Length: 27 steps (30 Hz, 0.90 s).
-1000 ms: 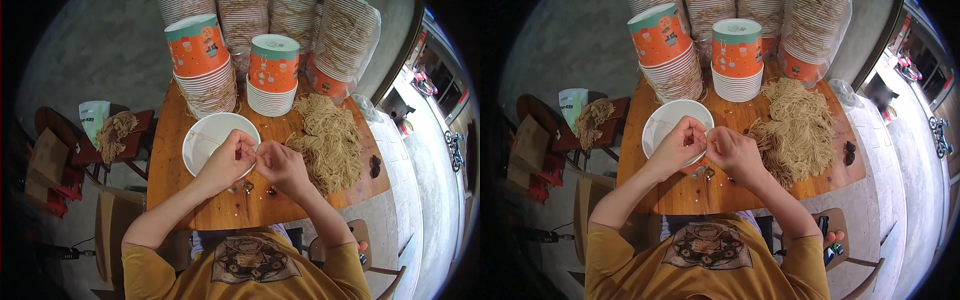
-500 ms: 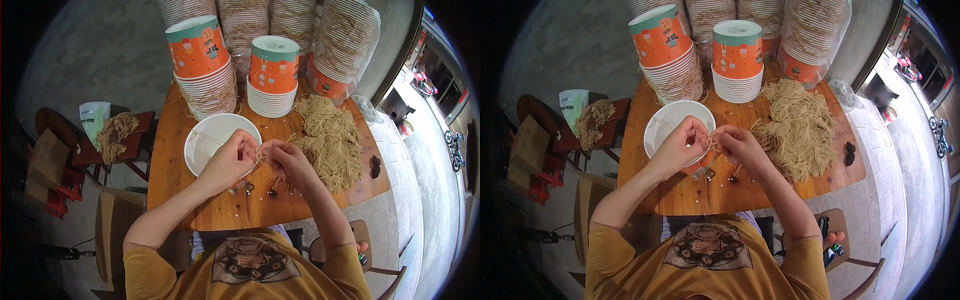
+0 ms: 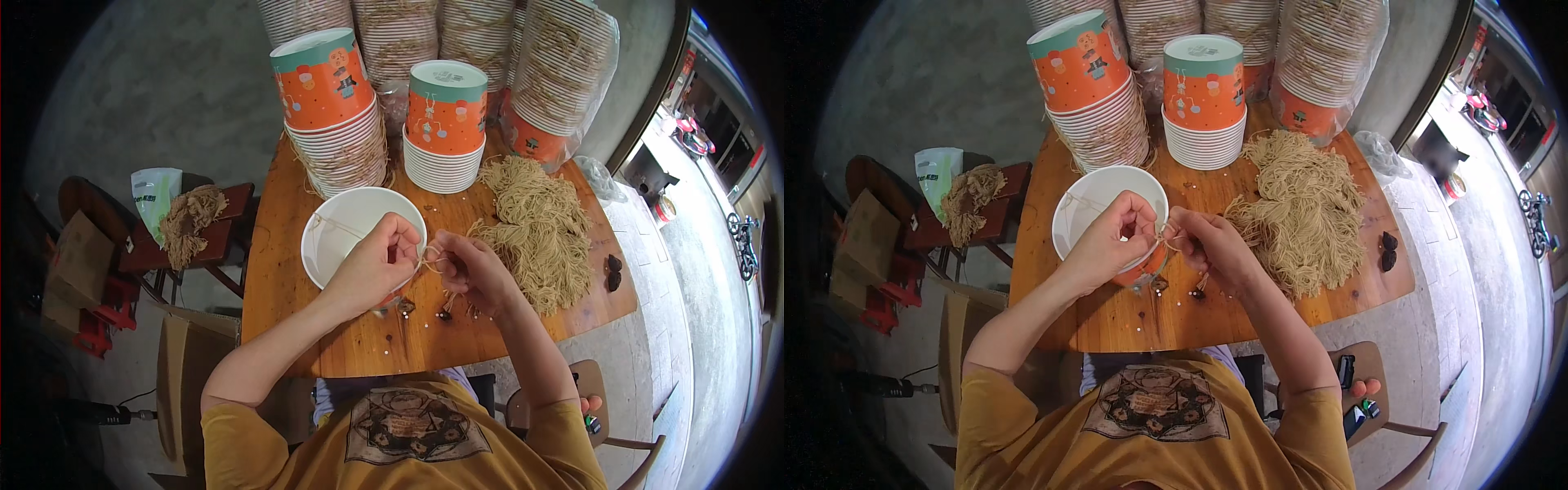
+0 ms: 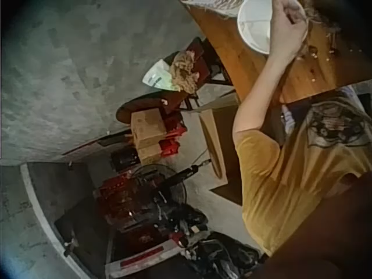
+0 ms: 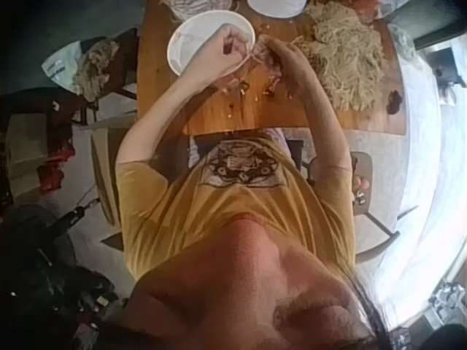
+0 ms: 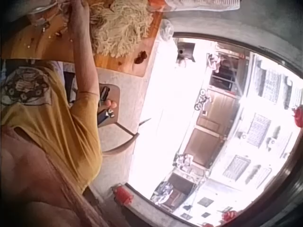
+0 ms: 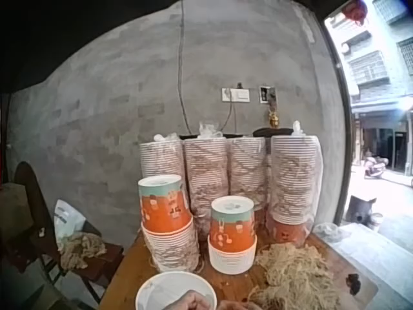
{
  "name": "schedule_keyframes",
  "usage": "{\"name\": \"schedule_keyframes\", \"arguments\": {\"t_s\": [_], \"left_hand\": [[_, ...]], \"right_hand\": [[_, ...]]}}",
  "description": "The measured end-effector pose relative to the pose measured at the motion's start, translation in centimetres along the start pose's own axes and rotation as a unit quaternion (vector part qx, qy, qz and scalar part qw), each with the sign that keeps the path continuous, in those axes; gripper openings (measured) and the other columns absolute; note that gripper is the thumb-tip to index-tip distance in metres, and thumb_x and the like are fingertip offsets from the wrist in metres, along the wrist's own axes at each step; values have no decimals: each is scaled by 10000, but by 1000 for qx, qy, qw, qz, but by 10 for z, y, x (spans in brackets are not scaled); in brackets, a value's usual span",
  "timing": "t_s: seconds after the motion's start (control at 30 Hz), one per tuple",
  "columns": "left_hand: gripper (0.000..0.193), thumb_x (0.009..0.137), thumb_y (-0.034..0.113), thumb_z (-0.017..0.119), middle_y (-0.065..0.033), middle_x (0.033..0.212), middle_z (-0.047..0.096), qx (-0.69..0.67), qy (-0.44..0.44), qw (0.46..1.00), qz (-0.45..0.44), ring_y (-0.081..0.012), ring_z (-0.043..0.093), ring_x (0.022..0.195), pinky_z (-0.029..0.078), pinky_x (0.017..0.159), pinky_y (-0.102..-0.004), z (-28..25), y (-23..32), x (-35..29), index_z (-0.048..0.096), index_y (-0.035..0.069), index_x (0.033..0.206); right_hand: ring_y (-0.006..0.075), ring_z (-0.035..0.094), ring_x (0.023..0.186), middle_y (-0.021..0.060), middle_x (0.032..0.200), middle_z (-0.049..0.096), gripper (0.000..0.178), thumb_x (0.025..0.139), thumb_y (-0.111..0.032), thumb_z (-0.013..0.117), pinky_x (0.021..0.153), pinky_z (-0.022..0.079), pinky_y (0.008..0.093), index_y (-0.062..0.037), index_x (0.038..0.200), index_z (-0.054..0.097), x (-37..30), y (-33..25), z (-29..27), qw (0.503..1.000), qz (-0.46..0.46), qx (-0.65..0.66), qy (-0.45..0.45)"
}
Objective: The recorder is threading and tying strings through holes in paper bowls as part of a manufacturing or packaging process.
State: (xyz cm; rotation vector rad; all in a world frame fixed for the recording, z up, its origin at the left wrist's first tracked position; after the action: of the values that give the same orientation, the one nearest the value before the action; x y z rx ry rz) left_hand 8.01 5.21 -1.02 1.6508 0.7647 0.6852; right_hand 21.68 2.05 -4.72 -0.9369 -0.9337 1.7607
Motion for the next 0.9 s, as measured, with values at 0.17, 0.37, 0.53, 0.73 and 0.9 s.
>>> {"name": "schedule_keyframes", "arguments": {"t_s": [0.17,0.37,0.53,0.73,0.9], "left_hand": [[210,821,-10,545,31,824,498,4,5,1000,-5,-48,463,759,398,743,-214,1,2,0,461,65,998],[212,826,-12,537,20,834,501,27,29,999,-6,-60,476,759,404,733,-213,0,3,-4,451,58,1008],[158,871,25,512,-26,767,498,115,58,989,78,-78,508,624,423,494,-251,0,10,-6,427,42,1003],[158,847,-10,521,17,845,485,85,61,994,15,-62,468,777,403,721,-214,-7,1,-7,460,54,978],[125,853,5,524,22,843,486,92,59,994,19,-60,467,783,402,724,-210,-9,3,-8,468,55,953]], "right_hand": [[32,328,513,-74,647,411,198,885,-241,621,465,272,193,-74,988,598,0,-11,9,945,-253,-201,49],[79,342,466,-12,519,335,192,822,-198,665,460,303,261,-73,945,587,-14,-26,17,867,-222,-434,105],[140,413,436,34,490,394,165,815,-191,651,457,351,304,-75,909,583,-19,-33,23,839,-232,-478,114],[82,382,477,-10,542,399,119,786,-109,655,467,336,239,-65,875,589,-22,-32,28,785,-328,-507,138],[216,586,655,82,755,566,175,800,-86,599,589,471,337,-65,950,512,-24,-33,31,793,-291,-520,127]]}}
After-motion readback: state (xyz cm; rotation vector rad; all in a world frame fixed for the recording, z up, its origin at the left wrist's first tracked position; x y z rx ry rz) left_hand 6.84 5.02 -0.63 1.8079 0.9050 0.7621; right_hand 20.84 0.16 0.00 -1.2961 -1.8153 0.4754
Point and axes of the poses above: each hand's wrist, its own x-axis towards the middle knuckle, its own z-axis out of the palm, y = z × x, the point moved 6 cm from there along x, towards the middle knuckle
